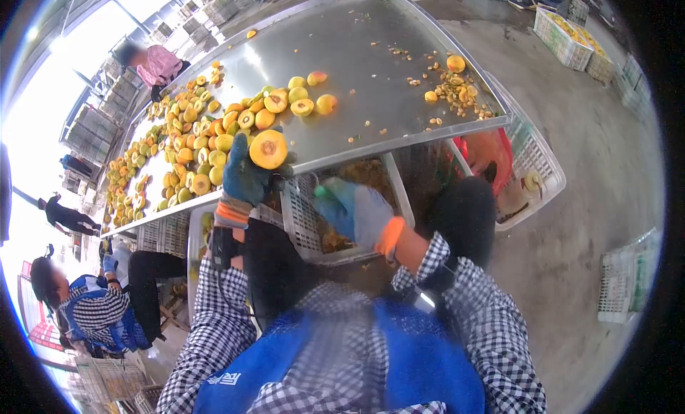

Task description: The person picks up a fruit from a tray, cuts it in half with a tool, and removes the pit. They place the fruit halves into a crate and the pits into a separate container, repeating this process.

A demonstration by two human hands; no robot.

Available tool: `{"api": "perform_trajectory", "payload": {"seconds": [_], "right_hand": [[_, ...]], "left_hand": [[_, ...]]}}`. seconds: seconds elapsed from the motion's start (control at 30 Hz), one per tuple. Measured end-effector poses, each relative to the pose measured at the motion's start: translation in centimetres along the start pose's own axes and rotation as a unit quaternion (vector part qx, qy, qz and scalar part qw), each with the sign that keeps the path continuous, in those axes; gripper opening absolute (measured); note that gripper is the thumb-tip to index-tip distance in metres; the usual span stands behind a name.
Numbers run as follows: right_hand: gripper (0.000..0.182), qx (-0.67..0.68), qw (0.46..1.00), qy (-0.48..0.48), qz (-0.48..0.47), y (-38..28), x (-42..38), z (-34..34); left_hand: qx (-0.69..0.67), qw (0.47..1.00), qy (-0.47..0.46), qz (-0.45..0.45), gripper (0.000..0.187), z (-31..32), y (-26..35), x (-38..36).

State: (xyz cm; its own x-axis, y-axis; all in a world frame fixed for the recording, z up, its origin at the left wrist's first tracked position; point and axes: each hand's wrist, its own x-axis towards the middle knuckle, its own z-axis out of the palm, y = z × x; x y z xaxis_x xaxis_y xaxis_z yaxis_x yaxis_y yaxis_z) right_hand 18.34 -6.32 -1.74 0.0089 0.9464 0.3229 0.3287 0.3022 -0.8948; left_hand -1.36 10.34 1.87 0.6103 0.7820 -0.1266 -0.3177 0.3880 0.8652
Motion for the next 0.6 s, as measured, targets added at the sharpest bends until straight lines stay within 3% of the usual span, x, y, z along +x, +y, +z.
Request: {"api": "perform_trajectory", "payload": {"seconds": [0.03,0.1,0.2,0.23,0.3,0.4,0.5,0.57,0.6], "right_hand": [[0.03,0.043,0.999,0.019,-0.024,-1.0,0.5,0.1],[0.032,-0.095,0.995,0.012,-0.031,-2.9,1.1,0.0],[0.038,-0.188,0.982,0.008,-0.024,-4.3,1.1,0.8],[0.039,-0.203,0.979,0.001,-0.011,-4.9,1.0,1.1],[0.041,-0.228,0.974,-0.007,0.001,-5.6,0.5,1.6],[0.043,-0.252,0.968,-0.017,0.002,-6.3,-0.1,2.1],[0.043,-0.255,0.966,-0.041,0.013,-7.0,-0.6,2.5],[0.043,-0.249,0.967,-0.056,0.023,-7.7,-0.7,2.5],[0.044,-0.249,0.966,-0.062,0.029,-7.7,-0.7,2.6]], "left_hand": [[0.034,0.999,0.025,0.02,0.065,0.4,-0.9,-0.7],[0.147,0.986,0.053,0.062,0.069,0.7,-2.7,-2.0],[0.364,0.903,0.073,0.215,0.055,1.3,-4.8,-4.0],[0.425,0.855,0.079,0.287,0.051,1.6,-5.2,-4.9],[0.592,0.63,0.068,0.499,0.045,2.3,-4.4,-6.1],[0.574,0.695,0.076,0.425,0.048,2.9,-4.3,-8.1],[0.586,0.647,0.065,0.484,0.045,2.2,-4.7,-8.4],[0.537,0.719,0.08,0.434,0.045,2.2,-5.0,-9.0],[0.537,0.72,0.083,0.432,0.046,2.1,-5.1,-9.0]]}}
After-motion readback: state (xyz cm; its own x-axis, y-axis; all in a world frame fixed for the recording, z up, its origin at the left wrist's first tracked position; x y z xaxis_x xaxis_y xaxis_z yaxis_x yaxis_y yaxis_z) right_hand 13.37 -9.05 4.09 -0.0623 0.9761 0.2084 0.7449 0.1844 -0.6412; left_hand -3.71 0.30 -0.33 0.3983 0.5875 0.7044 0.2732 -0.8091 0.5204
